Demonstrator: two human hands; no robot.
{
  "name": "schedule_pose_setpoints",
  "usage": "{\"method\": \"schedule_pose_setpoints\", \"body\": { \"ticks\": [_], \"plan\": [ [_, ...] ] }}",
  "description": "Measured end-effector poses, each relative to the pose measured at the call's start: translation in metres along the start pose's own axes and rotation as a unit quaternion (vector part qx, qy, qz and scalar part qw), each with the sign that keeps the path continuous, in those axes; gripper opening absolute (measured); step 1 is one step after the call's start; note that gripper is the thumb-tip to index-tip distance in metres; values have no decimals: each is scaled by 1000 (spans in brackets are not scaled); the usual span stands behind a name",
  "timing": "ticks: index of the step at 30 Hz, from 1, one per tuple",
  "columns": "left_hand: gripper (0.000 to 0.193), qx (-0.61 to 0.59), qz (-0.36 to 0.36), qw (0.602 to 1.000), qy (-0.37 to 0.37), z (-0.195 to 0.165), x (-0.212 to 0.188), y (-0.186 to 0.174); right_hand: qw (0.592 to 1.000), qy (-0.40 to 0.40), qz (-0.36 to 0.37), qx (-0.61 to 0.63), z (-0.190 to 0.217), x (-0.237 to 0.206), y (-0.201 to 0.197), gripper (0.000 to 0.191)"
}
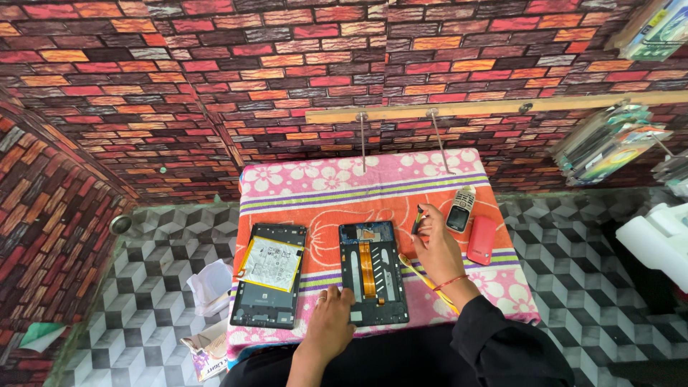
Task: The person handles a small feature phone on the table, then opens the back cover of a tablet and removes its battery. They use a screwdriver to work on the exposed internal board and brush the components with a small brush, holding the board with one hand while cleaning.
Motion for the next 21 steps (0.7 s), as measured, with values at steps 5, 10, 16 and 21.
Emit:
{"method": "schedule_pose_setpoints", "body": {
  "ticks": [5, 10, 16, 21],
  "plan": [
    [52, 15, 55, 998, 4, -1, -6, 3, 999, -8, -35, -13, -4, 0, 0, 66],
    [49, 26, 76, 997, 13, -3, -9, 3, 993, -90, -47, 54, 1, -9, 8, 64],
    [50, 52, 87, 995, 18, -3, -8, 13, 988, -146, 14, 51, 5, -19, 34, 60],
    [51, 56, 91, 994, 22, -3, -5, 18, 986, -165, 29, 17, 8, -23, 41, 61]
  ]
}}
Point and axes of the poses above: each hand's wrist, its own x-axis towards the middle knuckle, its own y-axis out of the palm, z = x × y, the point moved 6 cm from there along x, towards the middle knuckle, and after that the axes turned 13 degrees about x, right-handed, at the moved point
